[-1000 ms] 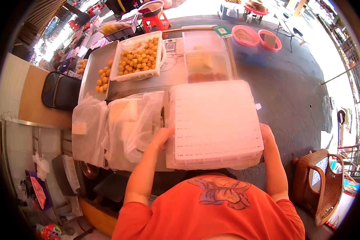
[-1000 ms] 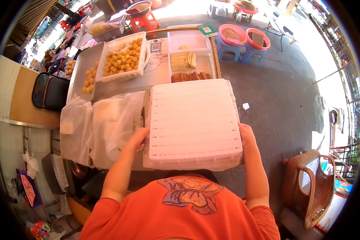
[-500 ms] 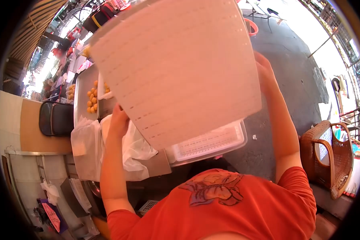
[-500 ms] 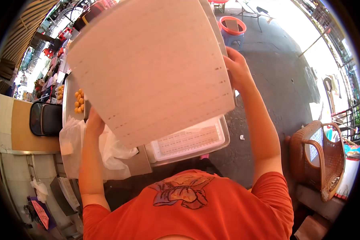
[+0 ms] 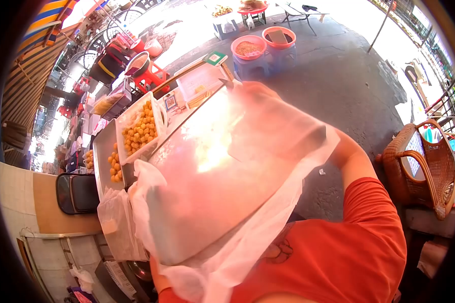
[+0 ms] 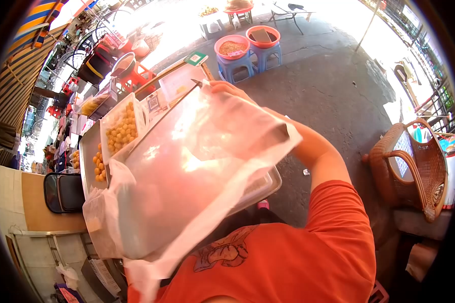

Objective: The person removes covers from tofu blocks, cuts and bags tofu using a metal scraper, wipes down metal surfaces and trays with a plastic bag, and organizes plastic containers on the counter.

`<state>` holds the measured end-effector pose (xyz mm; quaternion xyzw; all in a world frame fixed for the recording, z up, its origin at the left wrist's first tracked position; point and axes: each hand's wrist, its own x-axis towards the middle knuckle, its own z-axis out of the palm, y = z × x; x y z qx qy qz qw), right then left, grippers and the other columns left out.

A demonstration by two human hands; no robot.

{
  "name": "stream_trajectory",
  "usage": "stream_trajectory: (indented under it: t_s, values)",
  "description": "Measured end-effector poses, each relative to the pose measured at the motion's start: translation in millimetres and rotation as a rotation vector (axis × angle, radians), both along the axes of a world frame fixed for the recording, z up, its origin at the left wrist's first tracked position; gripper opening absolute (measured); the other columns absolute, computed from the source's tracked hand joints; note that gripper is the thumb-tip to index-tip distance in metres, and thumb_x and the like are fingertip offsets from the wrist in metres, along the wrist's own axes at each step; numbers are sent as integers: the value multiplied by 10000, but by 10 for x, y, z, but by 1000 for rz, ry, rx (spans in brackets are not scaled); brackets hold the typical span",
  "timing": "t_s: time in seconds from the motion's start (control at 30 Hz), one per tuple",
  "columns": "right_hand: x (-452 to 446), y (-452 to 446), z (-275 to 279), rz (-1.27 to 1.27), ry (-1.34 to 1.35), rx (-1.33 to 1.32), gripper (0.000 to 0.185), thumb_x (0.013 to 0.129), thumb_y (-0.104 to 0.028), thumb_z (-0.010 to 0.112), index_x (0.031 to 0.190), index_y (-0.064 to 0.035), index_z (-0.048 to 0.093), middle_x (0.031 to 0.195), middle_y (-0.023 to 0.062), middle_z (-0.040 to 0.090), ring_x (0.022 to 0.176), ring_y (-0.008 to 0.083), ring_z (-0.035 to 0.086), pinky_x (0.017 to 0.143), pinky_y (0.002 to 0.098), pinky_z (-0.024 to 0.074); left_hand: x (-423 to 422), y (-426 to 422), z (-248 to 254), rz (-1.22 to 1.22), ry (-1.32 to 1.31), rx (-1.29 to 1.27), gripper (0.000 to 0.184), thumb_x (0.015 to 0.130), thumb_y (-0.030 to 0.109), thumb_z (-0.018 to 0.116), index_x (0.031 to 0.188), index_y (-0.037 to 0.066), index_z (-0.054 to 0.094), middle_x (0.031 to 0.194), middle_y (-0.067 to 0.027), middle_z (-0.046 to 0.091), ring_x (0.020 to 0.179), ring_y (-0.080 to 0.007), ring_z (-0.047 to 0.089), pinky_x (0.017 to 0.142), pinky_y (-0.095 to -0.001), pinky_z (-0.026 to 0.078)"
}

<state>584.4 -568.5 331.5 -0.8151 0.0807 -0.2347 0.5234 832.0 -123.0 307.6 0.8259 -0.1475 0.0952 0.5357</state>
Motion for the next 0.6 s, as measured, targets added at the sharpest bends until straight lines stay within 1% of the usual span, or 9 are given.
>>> stream_trajectory:
  t_s: [0.13, 0.23, 0.3, 0.4, 0.47, 0.57, 0.6]
  values:
    - [19, -55, -807, -113, -103, 627, 453, 806, -143, 617, 1223, -70, 457, 1258, 49, 449, 1063, 128, 490, 900, 267, 386, -404, -8, -780, 109, -26, 200, 464, 850, 164, 534, 1254, -2, 377, 1257, -122, 418, 1147, -223, 420, 960, -335, 346]
    - [-30, -81, -1418, -220, -47, 910, 461, 797, -125, 607, 1231, -99, 453, 1326, 46, 357, 1087, 159, 491, 895, 272, 403, -702, -72, -1198, 132, -34, 337, 464, 852, 160, 529, 1256, -6, 373, 1264, -130, 410, 1151, -233, 416, 966, -340, 341]
    - [-132, -213, -1816, -147, -16, 406, 480, 795, -141, 595, 1247, -115, 437, 1320, 63, 340, 1094, 200, 491, 885, 289, 423, -850, -132, -1378, 132, -49, 400, 464, 853, 158, 526, 1257, -9, 370, 1269, -135, 404, 1154, -239, 413, 969, -344, 337]
    - [-217, -280, -1910, -156, 110, -215, 567, 754, -126, 596, 1283, -147, 395, 1282, 105, 338, 1089, 308, 481, 870, 363, 452, -1023, -228, -1536, 112, -65, 460, 464, 854, 154, 521, 1258, -12, 366, 1275, -142, 396, 1157, -248, 408, 974, -350, 332]
    - [-279, -236, -1547, -200, 126, -684, 640, 702, -89, 625, 1292, -142, 383, 1296, 130, 325, 1119, 333, 447, 883, 395, 438, -1055, -223, -1594, 107, -70, 467, 463, 855, 151, 517, 1260, -15, 363, 1280, -147, 391, 1160, -255, 405, 978, -353, 328]
    - [-361, -268, -1236, -310, 165, -639, 673, 684, -83, 649, 1297, -141, 379, 1310, 137, 320, 1143, 341, 419, 881, 387, 434, -1053, -28, -1559, 146, -54, 435, 463, 857, 147, 512, 1261, -19, 359, 1287, -155, 383, 1164, -264, 400, 983, -359, 323]
    - [-377, -341, -1296, -418, 89, -492, 663, 676, -89, 675, 1281, -136, 409, 1320, 146, 321, 1201, 354, 357, 936, 408, 386, -1039, 85, -1501, 187, -49, 408, 463, 857, 146, 511, 1262, -20, 358, 1289, -157, 380, 1165, -267, 399, 985, -361, 321]
